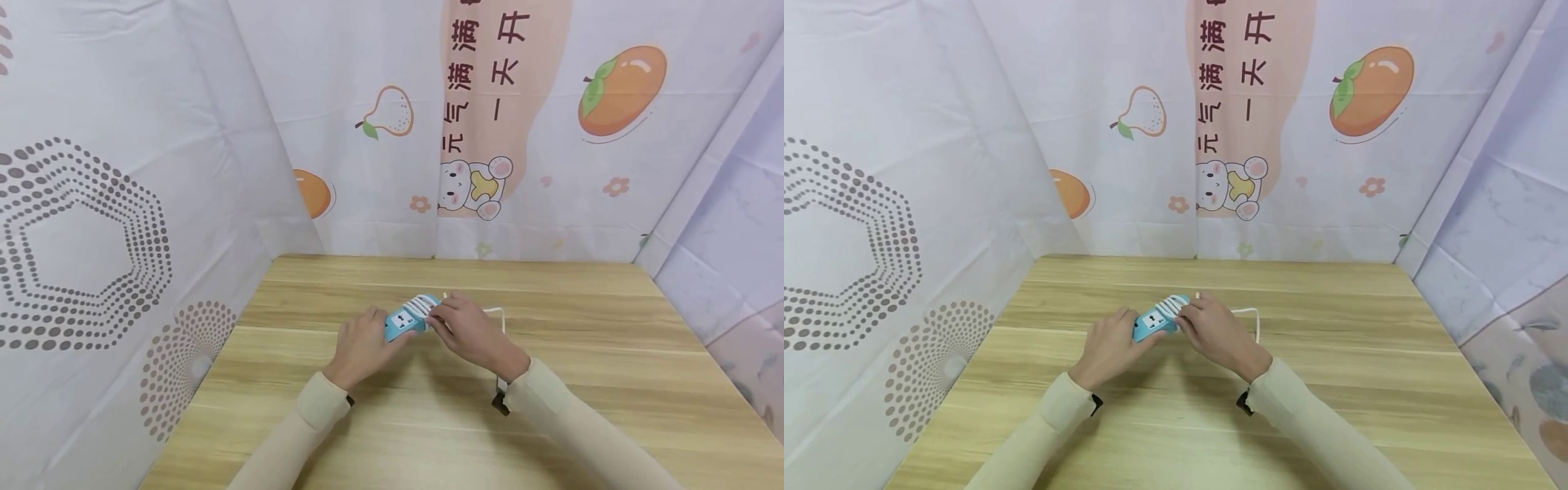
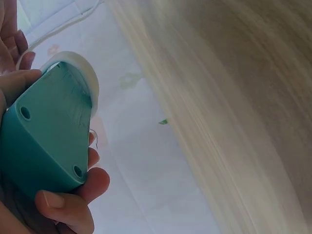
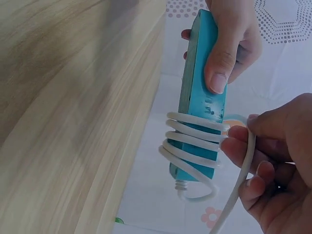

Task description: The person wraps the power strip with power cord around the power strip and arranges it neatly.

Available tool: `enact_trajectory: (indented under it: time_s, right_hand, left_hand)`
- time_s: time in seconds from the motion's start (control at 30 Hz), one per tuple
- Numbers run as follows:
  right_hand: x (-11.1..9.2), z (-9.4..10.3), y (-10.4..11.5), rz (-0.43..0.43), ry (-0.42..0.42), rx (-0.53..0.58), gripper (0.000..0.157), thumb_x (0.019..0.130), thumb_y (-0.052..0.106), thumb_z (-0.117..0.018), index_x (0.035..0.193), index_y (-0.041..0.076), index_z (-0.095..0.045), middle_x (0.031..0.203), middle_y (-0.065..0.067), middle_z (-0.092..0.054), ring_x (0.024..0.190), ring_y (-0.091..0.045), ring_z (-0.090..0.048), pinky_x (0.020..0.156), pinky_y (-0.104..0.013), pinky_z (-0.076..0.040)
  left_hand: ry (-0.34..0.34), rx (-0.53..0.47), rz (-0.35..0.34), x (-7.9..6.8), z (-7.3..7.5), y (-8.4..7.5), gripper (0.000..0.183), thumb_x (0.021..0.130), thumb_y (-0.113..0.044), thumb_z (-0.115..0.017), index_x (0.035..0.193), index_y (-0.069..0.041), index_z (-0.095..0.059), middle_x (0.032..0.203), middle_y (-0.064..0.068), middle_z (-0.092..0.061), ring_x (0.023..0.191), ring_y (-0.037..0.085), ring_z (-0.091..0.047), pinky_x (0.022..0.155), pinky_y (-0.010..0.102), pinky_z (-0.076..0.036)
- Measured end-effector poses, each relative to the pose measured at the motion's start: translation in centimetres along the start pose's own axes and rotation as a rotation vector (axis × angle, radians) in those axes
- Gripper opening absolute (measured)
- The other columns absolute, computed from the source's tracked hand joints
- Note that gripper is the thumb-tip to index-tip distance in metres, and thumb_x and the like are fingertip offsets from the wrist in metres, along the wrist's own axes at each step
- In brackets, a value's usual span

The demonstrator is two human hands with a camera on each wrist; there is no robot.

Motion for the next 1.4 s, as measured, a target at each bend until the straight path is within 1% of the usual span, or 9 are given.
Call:
enact_trajectory:
  time_s: [0.1, 0.2, 0.4, 0.57, 0.73, 0.97, 1.1, 1.27, 1.4]
  right_hand:
    - [-0.2, 0.0, 0.0, -0.015, -0.005, 0.004, 0.007, 0.095, 0.011, -0.075, 0.090, 0.006, -0.076, 0.081, 0.002, -0.068, 0.073, -0.011, -0.051, 0.063, -0.025, -0.047]
    - [-0.3, 0.1, 0.1, -0.008, -0.021, 0.007, 0.006, 0.094, 0.009, -0.076, 0.090, 0.005, -0.076, 0.081, 0.000, -0.069, 0.073, -0.012, -0.051, 0.063, -0.026, -0.047]
    - [-0.6, 0.1, 0.2, -0.022, -0.029, 0.015, 0.008, 0.096, 0.010, -0.073, 0.094, 0.002, -0.076, 0.082, -0.001, -0.068, 0.072, -0.013, -0.051, 0.062, -0.026, -0.046]
    - [-0.7, -0.4, 0.1, -0.040, -0.019, 0.012, 0.007, 0.097, 0.010, -0.072, 0.095, 0.003, -0.076, 0.081, 0.000, -0.068, 0.071, -0.012, -0.050, 0.062, -0.025, -0.046]
    - [-0.9, -0.7, -0.1, -0.022, -0.038, 0.019, 0.007, 0.095, 0.007, -0.073, 0.097, 0.002, -0.077, 0.083, -0.001, -0.070, 0.072, -0.013, -0.053, 0.064, -0.027, -0.048]
    - [-1.3, -0.3, -0.2, 0.009, -0.081, 0.041, 0.006, 0.094, 0.005, -0.073, 0.098, 0.002, -0.077, 0.081, 0.000, -0.069, 0.070, -0.012, -0.050, 0.061, -0.025, -0.045]
    - [-1.4, -0.6, -0.4, 0.016, -0.099, 0.060, 0.007, 0.094, 0.004, -0.073, 0.099, 0.002, -0.078, 0.080, 0.001, -0.068, 0.069, -0.011, -0.049, 0.060, -0.024, -0.044]
    - [-1.8, -0.8, -0.7, -0.008, -0.091, 0.069, 0.011, 0.094, 0.005, -0.074, 0.102, 0.001, -0.079, 0.079, 0.002, -0.069, 0.070, -0.011, -0.048, 0.060, -0.025, -0.043]
    - [-2.1, -0.9, -0.9, -0.031, -0.081, 0.082, 0.008, 0.094, 0.007, -0.075, 0.097, 0.002, -0.079, 0.076, 0.003, -0.068, 0.069, -0.011, -0.047, 0.060, -0.025, -0.042]
  left_hand:
    - [-0.017, 0.013, -0.001, 0.1, 0.1, 0.0, 0.060, 0.088, -0.068, -0.068, 0.088, -0.008, -0.067, 0.070, -0.005, -0.047, 0.050, 0.009, -0.042, 0.044, 0.025, -0.034]
    - [-0.041, 0.005, -0.007, 0.2, 0.3, 0.0, 0.059, 0.088, -0.067, -0.069, 0.086, -0.008, -0.066, 0.069, -0.004, -0.047, 0.050, 0.009, -0.042, 0.043, 0.026, -0.034]
    - [-0.065, -0.054, 0.017, 0.4, 0.3, 0.2, 0.059, 0.087, -0.067, -0.069, 0.088, -0.008, -0.067, 0.071, -0.005, -0.050, 0.052, 0.009, -0.044, 0.046, 0.027, -0.035]
    - [-0.059, -0.111, 0.049, 0.3, -0.1, 0.5, 0.058, 0.087, -0.066, -0.071, 0.092, -0.008, -0.069, 0.073, -0.005, -0.052, 0.055, 0.010, -0.045, 0.048, 0.028, -0.037]
    - [-0.058, -0.151, 0.087, 0.2, -0.2, 0.7, 0.056, 0.086, -0.064, -0.073, 0.092, -0.008, -0.069, 0.074, -0.005, -0.050, 0.055, 0.011, -0.045, 0.048, 0.029, -0.037]
    - [-0.091, -0.156, 0.068, 0.8, 0.0, 0.4, 0.054, 0.086, -0.061, -0.075, 0.094, -0.008, -0.071, 0.074, -0.004, -0.052, 0.055, 0.010, -0.046, 0.047, 0.028, -0.037]
    - [-0.083, -0.192, 0.082, 0.8, 0.3, 0.3, 0.053, 0.086, -0.060, -0.075, 0.094, -0.007, -0.071, 0.075, -0.004, -0.052, 0.056, 0.011, -0.047, 0.048, 0.029, -0.038]
    - [-0.058, -0.268, 0.125, 0.8, 0.5, 0.6, 0.058, 0.087, -0.066, -0.070, 0.096, -0.009, -0.072, 0.078, -0.004, -0.057, 0.059, 0.011, -0.050, 0.051, 0.030, -0.040]
    - [-0.046, -0.325, 0.140, 1.0, 0.6, 0.9, 0.058, 0.088, -0.067, -0.069, 0.097, -0.009, -0.073, 0.080, -0.004, -0.061, 0.061, 0.011, -0.052, 0.053, 0.032, -0.042]
Point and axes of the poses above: each hand's wrist, its own x-axis towards the middle knuckle, its own z-axis out of the back of the hand, y = z × x, the point moved 5 cm from there along x, towards the middle knuckle
